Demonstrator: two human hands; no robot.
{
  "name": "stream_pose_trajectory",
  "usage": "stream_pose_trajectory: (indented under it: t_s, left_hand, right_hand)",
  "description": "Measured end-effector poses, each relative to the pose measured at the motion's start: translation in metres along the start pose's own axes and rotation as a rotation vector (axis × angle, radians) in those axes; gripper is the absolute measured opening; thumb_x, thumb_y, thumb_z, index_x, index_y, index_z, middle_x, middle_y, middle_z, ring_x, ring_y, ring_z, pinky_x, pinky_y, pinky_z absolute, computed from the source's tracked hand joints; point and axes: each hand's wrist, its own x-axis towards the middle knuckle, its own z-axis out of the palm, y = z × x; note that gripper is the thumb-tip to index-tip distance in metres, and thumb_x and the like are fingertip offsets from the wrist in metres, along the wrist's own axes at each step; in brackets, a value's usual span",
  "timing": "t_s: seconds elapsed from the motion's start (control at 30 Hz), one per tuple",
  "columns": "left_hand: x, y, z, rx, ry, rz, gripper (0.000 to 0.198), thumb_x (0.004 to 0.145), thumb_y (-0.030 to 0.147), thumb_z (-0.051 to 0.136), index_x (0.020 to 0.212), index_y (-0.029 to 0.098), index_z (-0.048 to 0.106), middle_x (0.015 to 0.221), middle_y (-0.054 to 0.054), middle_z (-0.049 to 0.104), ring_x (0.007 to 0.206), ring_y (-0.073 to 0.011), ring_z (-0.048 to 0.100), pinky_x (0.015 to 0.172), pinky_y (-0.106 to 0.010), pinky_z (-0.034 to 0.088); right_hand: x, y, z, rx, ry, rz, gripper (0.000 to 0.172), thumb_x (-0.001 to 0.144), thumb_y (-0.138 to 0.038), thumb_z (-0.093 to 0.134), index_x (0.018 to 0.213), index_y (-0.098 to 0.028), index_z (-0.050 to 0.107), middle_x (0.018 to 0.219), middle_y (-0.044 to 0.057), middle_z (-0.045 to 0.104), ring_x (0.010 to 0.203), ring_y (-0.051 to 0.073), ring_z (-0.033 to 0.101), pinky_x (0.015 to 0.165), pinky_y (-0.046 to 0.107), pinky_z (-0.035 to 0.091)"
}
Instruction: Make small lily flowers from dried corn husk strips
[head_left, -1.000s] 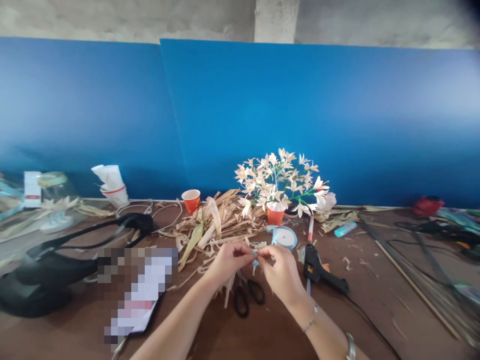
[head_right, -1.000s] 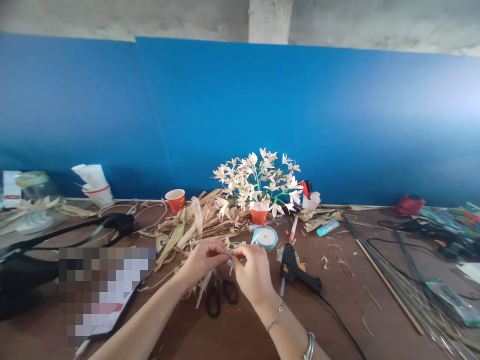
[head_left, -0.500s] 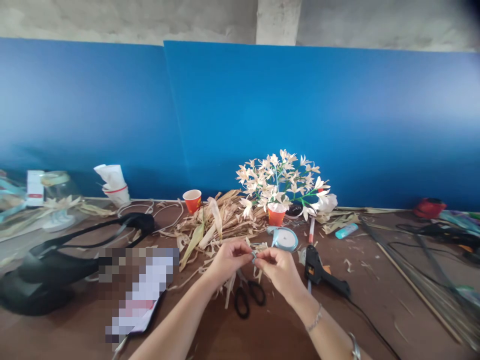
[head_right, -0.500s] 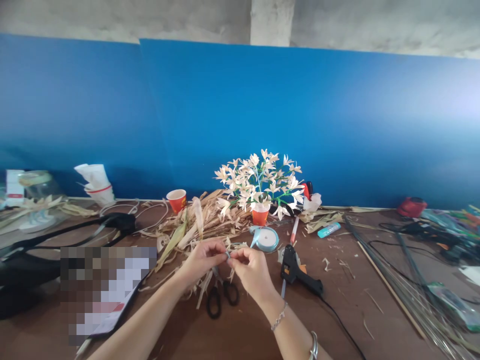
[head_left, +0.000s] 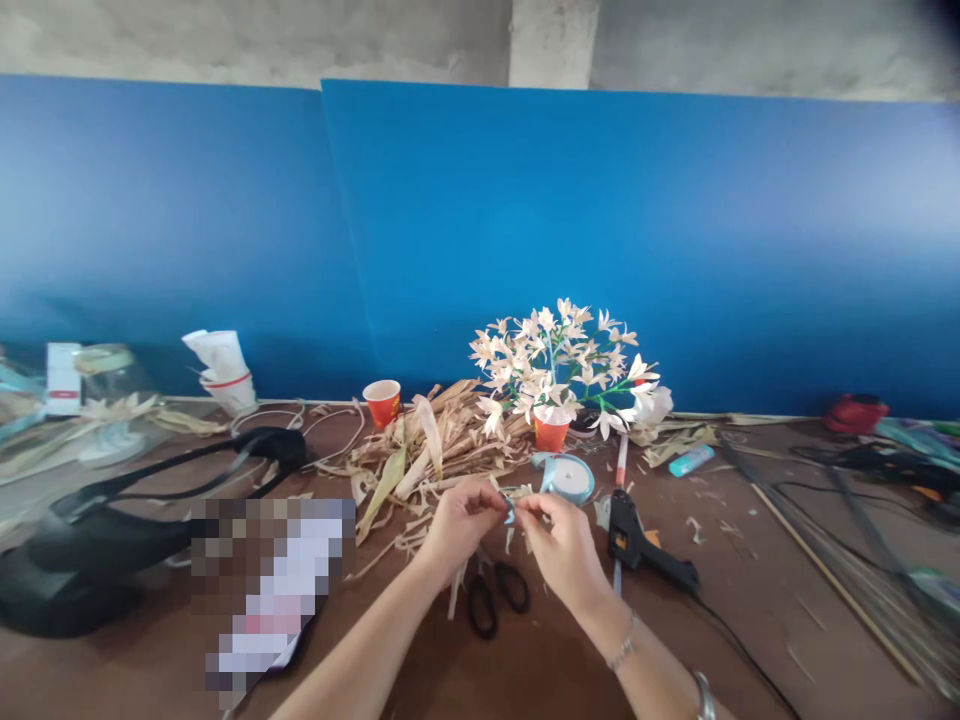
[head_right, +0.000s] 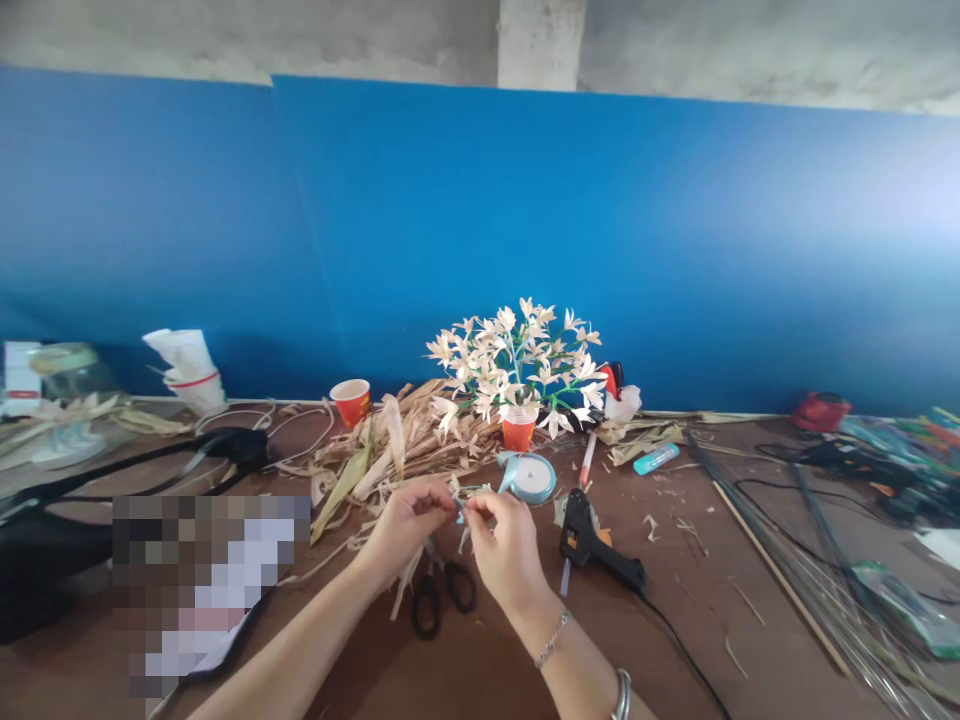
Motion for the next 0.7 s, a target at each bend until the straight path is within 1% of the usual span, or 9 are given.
stream_pose_trajectory:
  t_s: [0.1,0.2,0.27,0.37,0.43,0.53,0.6,0.67,0.7]
  left_hand:
    - [0.0003,0.0019,-0.0008,0.101,0.047,0.077,0.010,0.061,0.010,0.055,0.060,0.015,0.064,0.076,-0.003,0.055,0.073,-0.0139,0.054,0.068,-0.025,0.043]
    - [-0.0005,0.0043,-0.0012,0.117,0.039,0.078,0.014,0.063,0.010,0.053,0.063,0.016,0.066,0.082,-0.005,0.055,0.078,-0.0153,0.055,0.070,-0.025,0.044]
    - [-0.0019,0.0069,-0.0005,0.078,0.000,0.064,0.014,0.064,0.011,0.053,0.065,0.015,0.067,0.084,-0.006,0.056,0.082,-0.0165,0.054,0.073,-0.025,0.043]
    - [-0.0032,0.0087,0.0025,-0.004,-0.026,-0.007,0.013,0.068,0.021,0.058,0.068,0.015,0.069,0.084,-0.006,0.058,0.083,-0.0171,0.053,0.075,-0.026,0.042]
    - [-0.0029,0.0066,0.0053,-0.063,0.002,-0.038,0.015,0.067,0.027,0.062,0.067,0.014,0.069,0.081,-0.006,0.058,0.082,-0.0173,0.052,0.075,-0.026,0.041]
    - [-0.0014,0.0020,0.0080,-0.142,0.080,-0.052,0.014,0.062,0.029,0.067,0.063,0.014,0.069,0.080,-0.005,0.057,0.084,-0.0182,0.052,0.078,-0.027,0.040]
    - [-0.0007,0.0018,0.0075,-0.185,0.118,-0.074,0.015,0.060,0.029,0.069,0.062,0.014,0.068,0.084,-0.006,0.057,0.087,-0.0189,0.052,0.080,-0.028,0.039]
    - [-0.0006,0.0052,0.0051,-0.211,0.116,-0.110,0.017,0.059,0.030,0.069,0.061,0.014,0.067,0.089,-0.006,0.057,0.087,-0.0189,0.052,0.079,-0.028,0.039]
    - [-0.0008,0.0079,0.0035,-0.215,0.097,-0.123,0.018,0.058,0.030,0.069,0.060,0.013,0.066,0.090,-0.006,0.057,0.087,-0.0183,0.052,0.078,-0.027,0.039]
  right_hand:
    - [-0.0005,0.0006,0.0004,-0.039,0.035,-0.043,0.012,0.078,-0.022,0.053,0.070,-0.018,0.061,0.072,0.004,0.064,0.070,0.018,0.057,0.066,0.026,0.041]
    - [-0.0013,0.0001,0.0003,-0.090,0.060,-0.129,0.011,0.078,-0.020,0.053,0.072,-0.018,0.062,0.072,0.003,0.064,0.070,0.017,0.057,0.069,0.028,0.039]
    - [-0.0018,-0.0009,0.0003,-0.142,0.074,-0.187,0.011,0.078,-0.018,0.052,0.073,-0.018,0.062,0.071,0.003,0.064,0.070,0.017,0.056,0.070,0.028,0.037]
    - [-0.0021,-0.0021,0.0017,-0.229,0.104,-0.242,0.013,0.078,-0.015,0.052,0.070,-0.018,0.062,0.067,0.002,0.063,0.066,0.016,0.055,0.067,0.028,0.036]
    - [-0.0022,-0.0020,0.0035,-0.275,0.125,-0.260,0.014,0.077,-0.014,0.052,0.067,-0.018,0.062,0.063,0.002,0.061,0.064,0.016,0.054,0.066,0.028,0.035]
    - [-0.0019,-0.0017,0.0051,-0.302,0.134,-0.269,0.015,0.076,-0.013,0.053,0.065,-0.018,0.062,0.061,0.002,0.061,0.063,0.016,0.054,0.066,0.028,0.035]
    - [-0.0010,-0.0020,0.0033,-0.280,0.133,-0.272,0.012,0.075,-0.014,0.053,0.069,-0.018,0.063,0.066,0.003,0.062,0.068,0.017,0.055,0.069,0.030,0.037]
    - [0.0007,-0.0025,-0.0007,-0.197,0.146,-0.258,0.012,0.075,-0.016,0.052,0.078,-0.018,0.063,0.077,0.006,0.064,0.076,0.019,0.056,0.074,0.032,0.038]
    - [0.0017,-0.0026,-0.0029,-0.130,0.148,-0.238,0.015,0.076,-0.016,0.050,0.084,-0.018,0.062,0.085,0.007,0.064,0.080,0.019,0.056,0.077,0.032,0.040]
